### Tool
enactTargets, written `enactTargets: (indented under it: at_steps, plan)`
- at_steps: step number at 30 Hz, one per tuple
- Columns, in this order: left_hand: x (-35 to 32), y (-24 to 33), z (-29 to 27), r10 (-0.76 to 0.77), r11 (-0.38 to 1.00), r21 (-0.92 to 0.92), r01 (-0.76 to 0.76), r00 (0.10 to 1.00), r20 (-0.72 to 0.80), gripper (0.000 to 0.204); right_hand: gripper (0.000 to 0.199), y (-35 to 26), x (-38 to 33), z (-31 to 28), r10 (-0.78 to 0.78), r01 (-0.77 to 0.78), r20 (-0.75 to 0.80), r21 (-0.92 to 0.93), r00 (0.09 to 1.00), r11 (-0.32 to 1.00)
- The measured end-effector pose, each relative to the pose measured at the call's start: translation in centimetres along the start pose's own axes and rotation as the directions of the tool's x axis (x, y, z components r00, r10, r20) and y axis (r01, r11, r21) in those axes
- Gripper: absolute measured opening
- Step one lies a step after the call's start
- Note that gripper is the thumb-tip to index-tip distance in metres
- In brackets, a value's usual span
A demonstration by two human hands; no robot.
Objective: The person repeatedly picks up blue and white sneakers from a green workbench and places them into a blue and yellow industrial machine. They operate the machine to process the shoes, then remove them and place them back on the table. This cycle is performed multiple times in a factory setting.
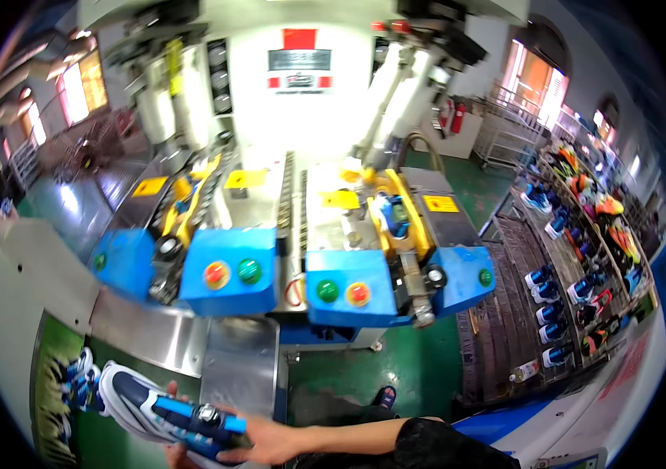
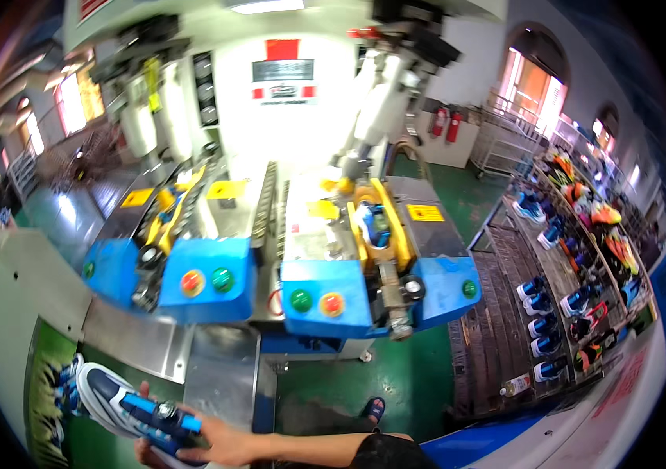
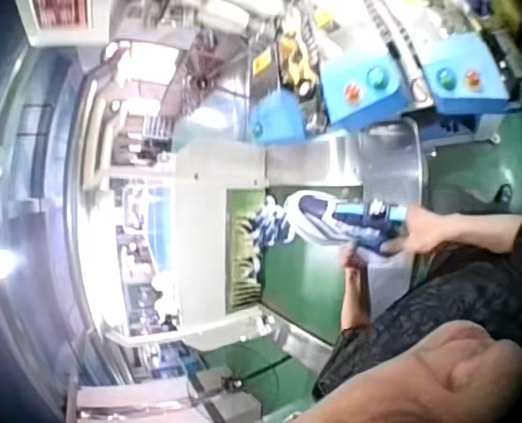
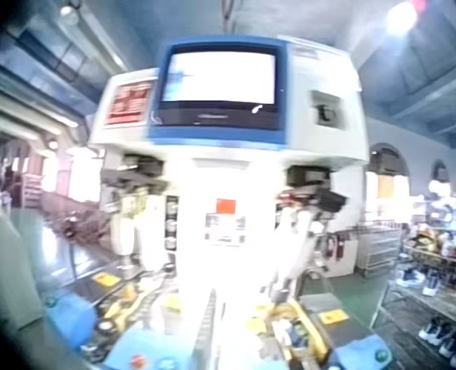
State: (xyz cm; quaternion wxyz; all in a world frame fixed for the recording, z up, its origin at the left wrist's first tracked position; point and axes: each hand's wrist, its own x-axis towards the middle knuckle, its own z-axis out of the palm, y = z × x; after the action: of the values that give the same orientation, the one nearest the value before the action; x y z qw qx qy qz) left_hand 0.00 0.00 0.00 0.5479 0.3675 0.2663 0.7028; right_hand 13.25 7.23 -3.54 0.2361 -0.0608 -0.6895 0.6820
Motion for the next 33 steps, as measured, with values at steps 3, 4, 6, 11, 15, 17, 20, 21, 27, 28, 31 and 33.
enactTargets:
  at_steps: [3,4,6,11,15,17,20,21,27,28,31,33]
  plan:
    - [1.5,-10.9,5.2,-0.108,0.994,-0.014,0.108,0.962,-0.252,0.090,0.078,-1.3,-10.9,-11.3,0.123,-0.116,-0.096,0.075,0.988,0.990]
    - [3.2,-15.0,9.7,-0.234,0.967,0.042,0.253,0.937,-0.259,0.084,0.077,-3.1,-15.0,-16.8,0.224,-0.203,-0.117,0.169,0.968,0.964]
    - [6.9,-22.8,16.6,-0.166,0.981,0.053,0.185,0.952,-0.259,0.079,0.071,-6.9,-21.4,-24.6,0.153,-0.211,-0.261,-0.212,0.953,0.954]
    - [20.6,-29.6,26.0,-0.437,0.881,0.110,0.461,0.880,-0.186,0.065,0.058,-6.0,-34.3,-31.4,0.340,-0.089,-0.833,0.336,0.436,0.938]
    - [36.4,-33.8,26.7,-0.399,0.460,0.823,0.333,0.906,-0.143,0.093,0.065,-7.9,-38.4,-35.9,0.387,-0.144,-0.798,0.363,0.461,0.921]
    - [44.0,-41.2,25.0,-0.307,0.351,0.862,0.365,0.915,-0.262,0.107,0.064,-8.3,-39.3,-35.9,0.412,-0.152,-0.811,0.385,0.415,0.911]
    - [49.4,-52.0,26.7,-0.050,0.133,0.951,0.278,0.961,-0.274,0.085,0.062,-7.9,-40.5,-35.7,0.361,-0.127,-0.885,0.338,0.295,0.933]
    - [49.5,-52.2,26.5,-0.106,0.113,0.951,0.288,0.955,-0.277,0.084,0.061,-7.7,-40.5,-35.4,0.367,-0.115,-0.888,0.349,0.277,0.930]
    - [54.2,-42.2,23.7,-0.470,0.233,0.873,0.428,0.836,-0.284,0.077,0.058,-8.1,-39.9,-34.7,0.239,-0.088,-0.930,0.223,0.278,0.971]
    - [54.9,-41.2,20.2,-0.503,0.408,0.795,0.450,0.837,-0.215,0.076,0.058,-8.4,-40.1,-34.2,0.207,-0.096,-0.938,0.187,0.280,0.978]
    - [46.1,-31.2,25.4,-0.660,0.515,0.727,0.454,0.752,-0.003,0.049,0.052,-8.5,-38.0,-37.4,0.326,-0.318,-0.945,0.300,0.028,0.899]
    - [38.3,-27.0,23.4,-0.634,0.702,0.442,0.558,0.773,0.032,0.058,0.049,-9.7,-31.4,-41.9,0.348,-0.160,-0.937,0.345,-0.009,0.925]
